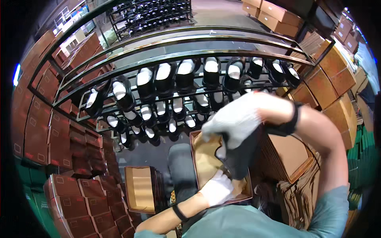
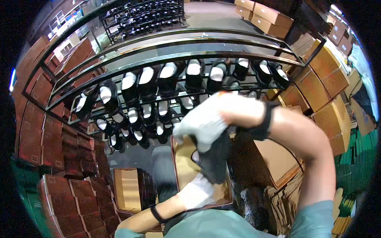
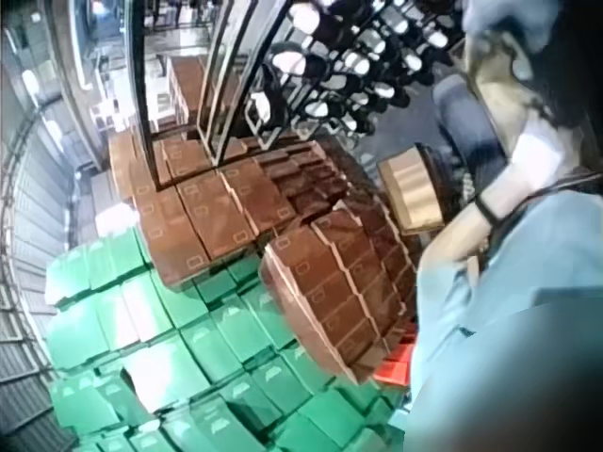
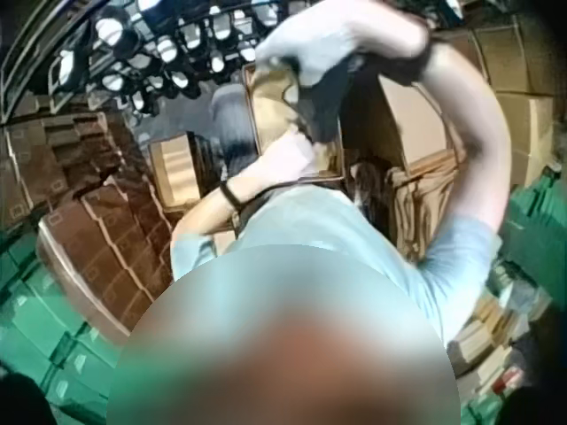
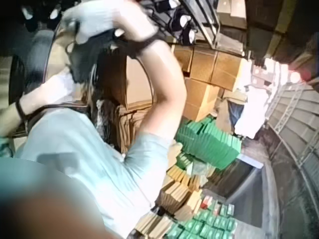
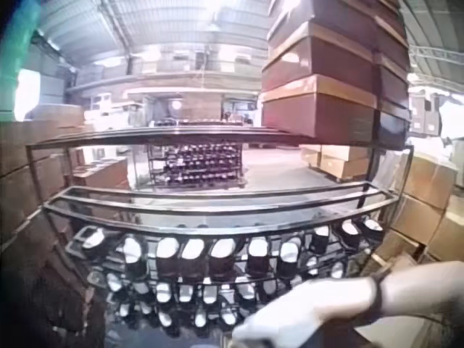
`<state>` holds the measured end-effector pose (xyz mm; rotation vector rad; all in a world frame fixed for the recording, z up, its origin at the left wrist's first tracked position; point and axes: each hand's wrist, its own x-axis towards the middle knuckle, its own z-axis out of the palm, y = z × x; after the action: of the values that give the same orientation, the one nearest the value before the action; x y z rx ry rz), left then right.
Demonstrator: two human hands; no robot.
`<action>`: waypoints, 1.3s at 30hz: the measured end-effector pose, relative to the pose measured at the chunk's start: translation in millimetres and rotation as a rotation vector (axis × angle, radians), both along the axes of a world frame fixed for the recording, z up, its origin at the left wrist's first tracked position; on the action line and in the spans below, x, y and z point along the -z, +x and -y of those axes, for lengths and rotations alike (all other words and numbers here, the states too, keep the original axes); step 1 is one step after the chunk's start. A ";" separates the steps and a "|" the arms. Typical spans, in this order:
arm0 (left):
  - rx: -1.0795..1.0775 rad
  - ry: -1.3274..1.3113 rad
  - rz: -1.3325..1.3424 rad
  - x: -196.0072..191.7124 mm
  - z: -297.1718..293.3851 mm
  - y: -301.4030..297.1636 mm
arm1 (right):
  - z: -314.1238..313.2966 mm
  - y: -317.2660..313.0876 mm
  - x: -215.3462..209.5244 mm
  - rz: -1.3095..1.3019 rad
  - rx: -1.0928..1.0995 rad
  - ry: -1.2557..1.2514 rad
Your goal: Packing finished shoes into boxes and stacking the boxes.
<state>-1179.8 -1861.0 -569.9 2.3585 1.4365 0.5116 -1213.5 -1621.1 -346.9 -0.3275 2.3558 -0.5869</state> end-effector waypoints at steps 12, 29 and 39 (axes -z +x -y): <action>-0.487 0.075 0.193 30.4 -76.2 -55.6 | 48.1 341.1 185.8 -0.551 1.412 0.713; -0.704 -0.259 1.132 -4.9 96.4 45.4 | 152.6 299.4 204.0 -0.626 1.545 -0.200; -0.515 -0.567 2.006 58.3 -30.3 -73.2 | 23.2 212.9 191.3 -0.887 1.294 -0.706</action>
<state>-1253.0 -1830.7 -628.2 0.2340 0.7293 1.5547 -1000.5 -1644.2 -538.2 0.9440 2.8482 -2.2508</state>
